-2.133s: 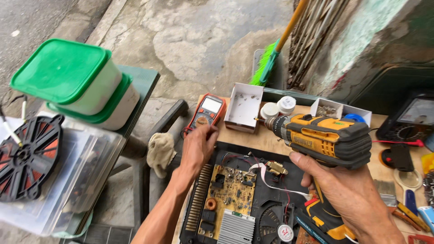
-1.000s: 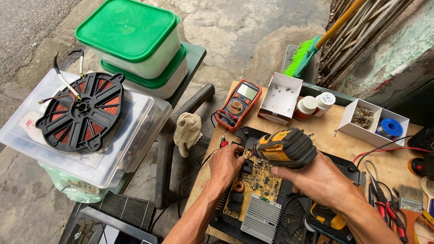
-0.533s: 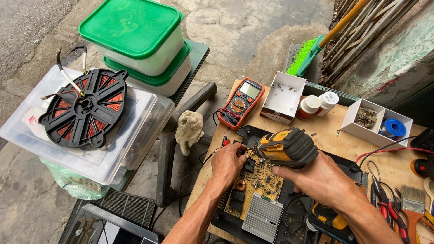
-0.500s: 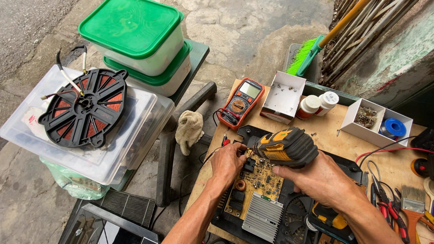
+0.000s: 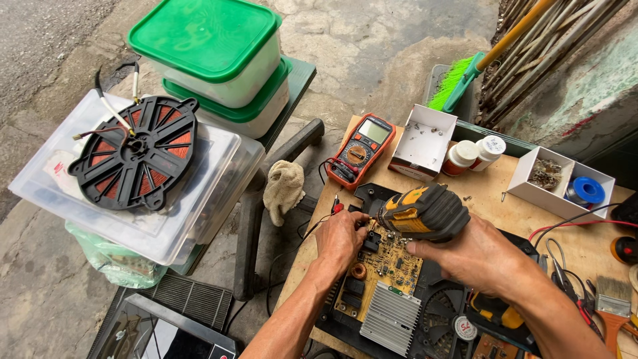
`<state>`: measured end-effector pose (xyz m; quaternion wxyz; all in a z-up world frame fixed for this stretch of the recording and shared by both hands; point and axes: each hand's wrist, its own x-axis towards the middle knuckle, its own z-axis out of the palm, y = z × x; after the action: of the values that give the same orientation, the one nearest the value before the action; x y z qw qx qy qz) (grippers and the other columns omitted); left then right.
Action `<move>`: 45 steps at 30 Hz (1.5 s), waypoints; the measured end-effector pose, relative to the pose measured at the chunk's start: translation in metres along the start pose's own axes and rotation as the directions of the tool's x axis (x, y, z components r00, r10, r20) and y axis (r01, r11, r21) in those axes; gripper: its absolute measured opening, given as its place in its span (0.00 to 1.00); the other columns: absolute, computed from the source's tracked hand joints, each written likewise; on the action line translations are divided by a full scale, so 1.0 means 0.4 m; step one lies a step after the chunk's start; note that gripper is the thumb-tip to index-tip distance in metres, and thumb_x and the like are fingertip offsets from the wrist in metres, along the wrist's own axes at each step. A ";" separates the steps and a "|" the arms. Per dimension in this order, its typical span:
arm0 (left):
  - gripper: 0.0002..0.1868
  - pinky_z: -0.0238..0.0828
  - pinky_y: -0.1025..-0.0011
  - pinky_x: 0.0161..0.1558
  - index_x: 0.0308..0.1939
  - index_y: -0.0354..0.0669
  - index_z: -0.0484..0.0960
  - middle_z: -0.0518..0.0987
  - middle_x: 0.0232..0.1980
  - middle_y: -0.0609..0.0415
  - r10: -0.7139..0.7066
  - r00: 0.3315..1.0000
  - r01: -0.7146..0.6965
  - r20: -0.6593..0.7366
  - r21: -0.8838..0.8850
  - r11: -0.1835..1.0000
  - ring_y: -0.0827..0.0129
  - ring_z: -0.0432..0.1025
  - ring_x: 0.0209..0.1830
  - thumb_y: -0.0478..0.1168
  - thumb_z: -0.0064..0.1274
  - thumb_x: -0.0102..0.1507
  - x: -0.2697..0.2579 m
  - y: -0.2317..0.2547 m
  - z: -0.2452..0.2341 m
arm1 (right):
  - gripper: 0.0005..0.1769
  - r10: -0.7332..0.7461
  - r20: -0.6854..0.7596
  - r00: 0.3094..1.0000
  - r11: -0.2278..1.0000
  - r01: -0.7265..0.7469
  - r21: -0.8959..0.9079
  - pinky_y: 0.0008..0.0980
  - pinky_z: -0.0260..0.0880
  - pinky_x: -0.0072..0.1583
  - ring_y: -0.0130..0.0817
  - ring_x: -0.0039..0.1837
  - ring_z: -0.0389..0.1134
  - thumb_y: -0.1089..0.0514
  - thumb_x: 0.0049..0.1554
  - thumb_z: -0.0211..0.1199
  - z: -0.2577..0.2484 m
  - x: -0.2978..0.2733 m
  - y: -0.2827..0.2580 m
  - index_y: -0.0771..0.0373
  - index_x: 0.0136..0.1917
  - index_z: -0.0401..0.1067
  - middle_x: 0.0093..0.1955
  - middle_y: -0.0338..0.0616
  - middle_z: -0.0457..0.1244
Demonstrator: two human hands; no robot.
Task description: The person uses a power drill to remove screws from a circuit board attached to a black plastic housing. They then lift the circuit board, flip it over to inspect the green underside, and use a magnifying glass to examine the components on the board.
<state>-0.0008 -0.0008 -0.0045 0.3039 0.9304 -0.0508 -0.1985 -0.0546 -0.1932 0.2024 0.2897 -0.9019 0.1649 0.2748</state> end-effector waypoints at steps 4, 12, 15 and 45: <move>0.17 0.75 0.67 0.35 0.62 0.71 0.90 0.86 0.42 0.63 -0.004 1.000 0.003 -0.020 -0.036 0.999 0.74 0.72 0.29 0.49 0.68 0.68 0.013 -0.017 0.020 | 0.21 0.096 0.049 0.994 0.991 -0.090 -0.098 0.33 0.76 0.50 0.33 0.36 0.73 0.42 0.59 0.76 -0.040 -0.023 -0.076 0.38 0.65 0.81 0.37 0.40 0.74; 0.20 0.80 0.42 0.63 0.63 0.67 0.89 0.88 0.56 0.49 0.053 0.997 -0.048 0.050 -0.083 0.995 0.43 0.82 0.62 0.45 0.60 0.67 0.013 -0.027 -0.002 | 0.25 0.052 0.088 0.995 0.986 -0.038 -0.163 0.34 0.77 0.49 0.32 0.36 0.72 0.43 0.58 0.78 -0.087 -0.005 -0.170 0.47 0.67 0.78 0.48 0.38 0.77; 0.20 0.79 0.42 0.63 0.64 0.66 0.89 0.88 0.56 0.48 0.060 0.997 -0.055 0.041 -0.099 0.994 0.43 0.82 0.62 0.45 0.61 0.67 0.016 -0.034 0.012 | 0.24 0.036 0.105 0.994 0.983 -0.017 -0.180 0.34 0.77 0.47 0.33 0.35 0.73 0.45 0.58 0.78 -0.085 0.014 -0.199 0.51 0.65 0.79 0.45 0.42 0.77; 0.17 0.79 0.37 0.63 0.61 0.61 0.88 0.87 0.56 0.46 0.071 0.996 -0.068 0.052 -0.060 0.996 0.38 0.81 0.61 0.45 0.59 0.68 0.001 -0.010 -0.032 | 0.18 -0.038 0.118 0.992 0.982 0.059 -0.177 0.33 0.77 0.40 0.34 0.31 0.73 0.51 0.56 0.78 -0.059 0.087 -0.190 0.58 0.57 0.82 0.38 0.49 0.72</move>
<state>0.0047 0.0094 0.0024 0.3361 0.9132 -0.0855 -0.2142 0.0171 -0.1533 0.2309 0.2225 -0.9109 0.1004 0.3327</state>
